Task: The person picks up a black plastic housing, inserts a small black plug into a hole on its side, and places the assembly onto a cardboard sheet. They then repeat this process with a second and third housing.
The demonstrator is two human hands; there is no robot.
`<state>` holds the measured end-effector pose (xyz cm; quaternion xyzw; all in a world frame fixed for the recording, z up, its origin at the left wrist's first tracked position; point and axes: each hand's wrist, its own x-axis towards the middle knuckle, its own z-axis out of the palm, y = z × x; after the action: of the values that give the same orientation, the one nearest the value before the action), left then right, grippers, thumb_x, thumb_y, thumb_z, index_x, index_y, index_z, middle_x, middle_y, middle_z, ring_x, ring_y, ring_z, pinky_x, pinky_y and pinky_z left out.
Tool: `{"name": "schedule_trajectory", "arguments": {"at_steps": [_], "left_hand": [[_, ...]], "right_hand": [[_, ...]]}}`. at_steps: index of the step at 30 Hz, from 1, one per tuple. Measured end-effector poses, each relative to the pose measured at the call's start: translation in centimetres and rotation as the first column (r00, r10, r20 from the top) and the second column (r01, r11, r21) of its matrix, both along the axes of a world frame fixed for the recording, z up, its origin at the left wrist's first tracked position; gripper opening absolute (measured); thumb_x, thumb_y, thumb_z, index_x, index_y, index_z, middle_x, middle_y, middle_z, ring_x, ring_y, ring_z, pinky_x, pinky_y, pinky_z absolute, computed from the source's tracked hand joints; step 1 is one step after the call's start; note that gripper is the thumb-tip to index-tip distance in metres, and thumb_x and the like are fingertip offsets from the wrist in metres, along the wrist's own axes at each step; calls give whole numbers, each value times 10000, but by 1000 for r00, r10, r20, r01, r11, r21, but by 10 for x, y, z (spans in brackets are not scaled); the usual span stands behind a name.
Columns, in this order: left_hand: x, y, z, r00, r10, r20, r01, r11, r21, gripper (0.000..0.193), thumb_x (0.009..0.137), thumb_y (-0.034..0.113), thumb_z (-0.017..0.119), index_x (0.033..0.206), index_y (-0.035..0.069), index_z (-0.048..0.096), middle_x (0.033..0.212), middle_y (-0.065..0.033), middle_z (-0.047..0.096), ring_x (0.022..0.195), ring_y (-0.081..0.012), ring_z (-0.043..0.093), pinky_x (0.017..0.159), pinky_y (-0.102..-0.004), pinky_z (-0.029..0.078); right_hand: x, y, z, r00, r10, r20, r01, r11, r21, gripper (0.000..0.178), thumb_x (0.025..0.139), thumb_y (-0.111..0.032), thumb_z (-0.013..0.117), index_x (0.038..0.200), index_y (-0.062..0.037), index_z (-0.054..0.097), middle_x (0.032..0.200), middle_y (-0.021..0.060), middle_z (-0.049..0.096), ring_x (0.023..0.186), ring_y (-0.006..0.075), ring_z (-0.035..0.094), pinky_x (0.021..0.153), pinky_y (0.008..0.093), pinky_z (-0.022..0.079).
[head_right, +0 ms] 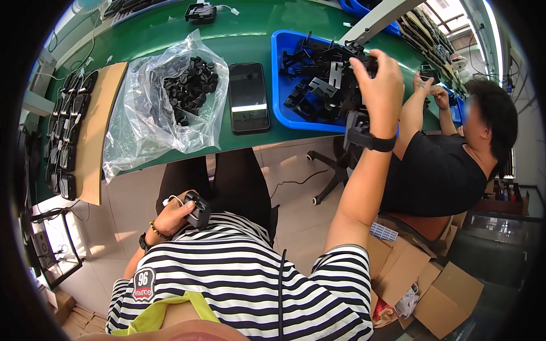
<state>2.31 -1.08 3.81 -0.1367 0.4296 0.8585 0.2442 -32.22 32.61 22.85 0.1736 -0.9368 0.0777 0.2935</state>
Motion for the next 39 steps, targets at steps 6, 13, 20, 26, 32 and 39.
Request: {"name": "schedule_trajectory", "arguments": {"at_steps": [6,13,20,26,32,39], "left_hand": [[-3,0,-1,998,3,58,-6,999,51,460,985,380,681,1223,22,516,1009,-83,659,870,-164,675,743,-323,594],[-6,0,-11,989,94,110,-106,988,111,443,1008,371,648,1249,25,515,1047,-90,658,854,-186,684,725,-323,605],[-21,-1,11,964,235,124,-230,972,-47,472,997,338,676,1295,6,519,1112,-88,664,956,-174,676,793,-324,612],[-15,0,8,960,277,37,-269,952,-146,481,994,293,686,1354,24,516,1177,-76,665,1049,-157,662,873,-301,576],[-12,-4,5,970,240,24,-230,948,-221,527,974,277,719,1385,22,511,1196,-61,664,1057,-141,654,888,-272,535],[-17,-4,8,985,159,-70,-173,900,-399,529,932,244,773,1345,16,533,1119,-32,661,999,-98,615,893,-260,507]], "right_hand": [[12,-8,22,926,374,55,-283,783,-554,476,979,-363,675,1289,-6,619,1276,140,655,1169,246,634,948,360,497],[115,-75,-25,448,883,142,-187,248,-951,617,989,-421,631,1339,72,510,1298,197,605,1168,278,629,981,373,494],[207,-114,-125,-112,917,383,358,396,-845,607,1032,-531,508,1231,42,535,1148,172,611,1044,292,677,922,394,540],[226,-129,-173,-266,866,424,569,496,-656,568,1095,-529,323,1045,-4,535,996,126,607,811,248,708,711,346,596],[224,-136,-169,-273,776,569,387,630,-673,529,1093,-516,359,1012,-17,516,950,103,596,722,231,714,656,309,597],[218,-147,-174,-274,739,615,365,672,-645,468,1074,-460,475,1077,8,481,978,149,613,743,251,742,634,287,620]]}}
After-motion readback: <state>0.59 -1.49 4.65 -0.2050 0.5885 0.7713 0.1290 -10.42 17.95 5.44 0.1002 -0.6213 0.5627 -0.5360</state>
